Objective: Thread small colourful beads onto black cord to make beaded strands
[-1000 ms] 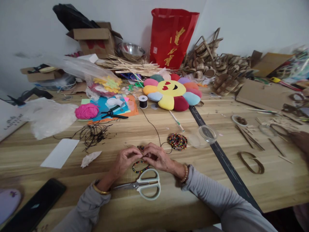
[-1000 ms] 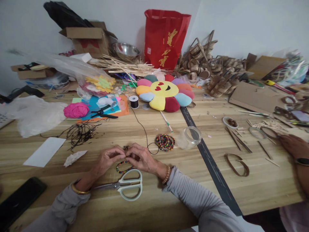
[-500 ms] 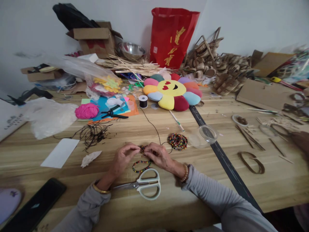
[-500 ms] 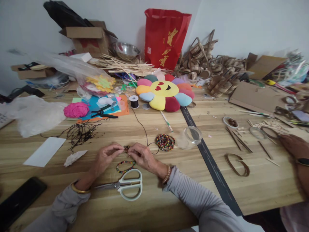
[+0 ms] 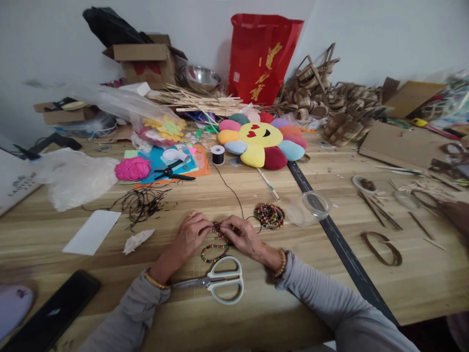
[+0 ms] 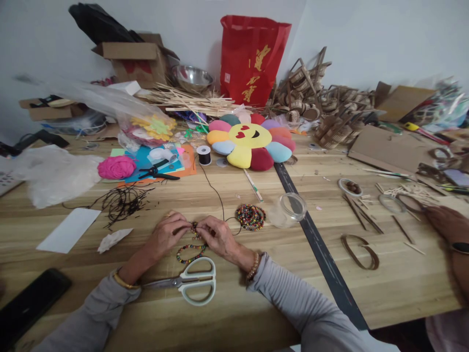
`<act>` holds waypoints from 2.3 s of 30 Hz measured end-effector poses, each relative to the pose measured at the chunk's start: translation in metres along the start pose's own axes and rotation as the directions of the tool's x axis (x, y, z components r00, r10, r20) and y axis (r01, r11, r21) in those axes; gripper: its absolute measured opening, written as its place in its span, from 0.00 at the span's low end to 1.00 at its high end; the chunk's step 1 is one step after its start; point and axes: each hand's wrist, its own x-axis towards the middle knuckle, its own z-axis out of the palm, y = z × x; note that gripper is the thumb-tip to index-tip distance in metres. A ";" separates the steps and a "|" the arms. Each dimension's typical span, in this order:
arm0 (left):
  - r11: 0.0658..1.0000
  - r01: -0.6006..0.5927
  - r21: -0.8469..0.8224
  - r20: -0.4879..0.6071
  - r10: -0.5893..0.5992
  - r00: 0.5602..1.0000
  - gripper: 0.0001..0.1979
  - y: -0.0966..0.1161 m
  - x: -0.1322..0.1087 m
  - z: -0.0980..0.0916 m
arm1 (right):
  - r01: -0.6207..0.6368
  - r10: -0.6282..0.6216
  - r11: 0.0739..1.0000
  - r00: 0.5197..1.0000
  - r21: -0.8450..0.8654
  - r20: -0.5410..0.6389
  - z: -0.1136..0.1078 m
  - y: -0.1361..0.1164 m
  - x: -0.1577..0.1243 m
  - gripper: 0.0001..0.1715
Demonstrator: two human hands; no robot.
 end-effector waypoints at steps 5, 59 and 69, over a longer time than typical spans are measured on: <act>0.999 0.002 0.054 -0.015 -0.001 1.000 0.07 -0.005 0.001 -0.003 | -0.057 0.057 0.998 0.998 0.014 -0.009 0.000 0.000 0.000 0.09; 0.995 -0.013 0.094 0.065 0.007 0.998 0.07 -0.002 0.000 -0.007 | -0.223 0.226 0.961 0.974 0.165 -0.003 -0.002 -0.001 0.004 0.14; 0.993 0.016 0.115 0.065 -0.023 0.998 0.07 -0.002 0.001 -0.010 | -0.230 0.234 0.958 0.972 0.169 -0.002 -0.001 -0.003 0.005 0.15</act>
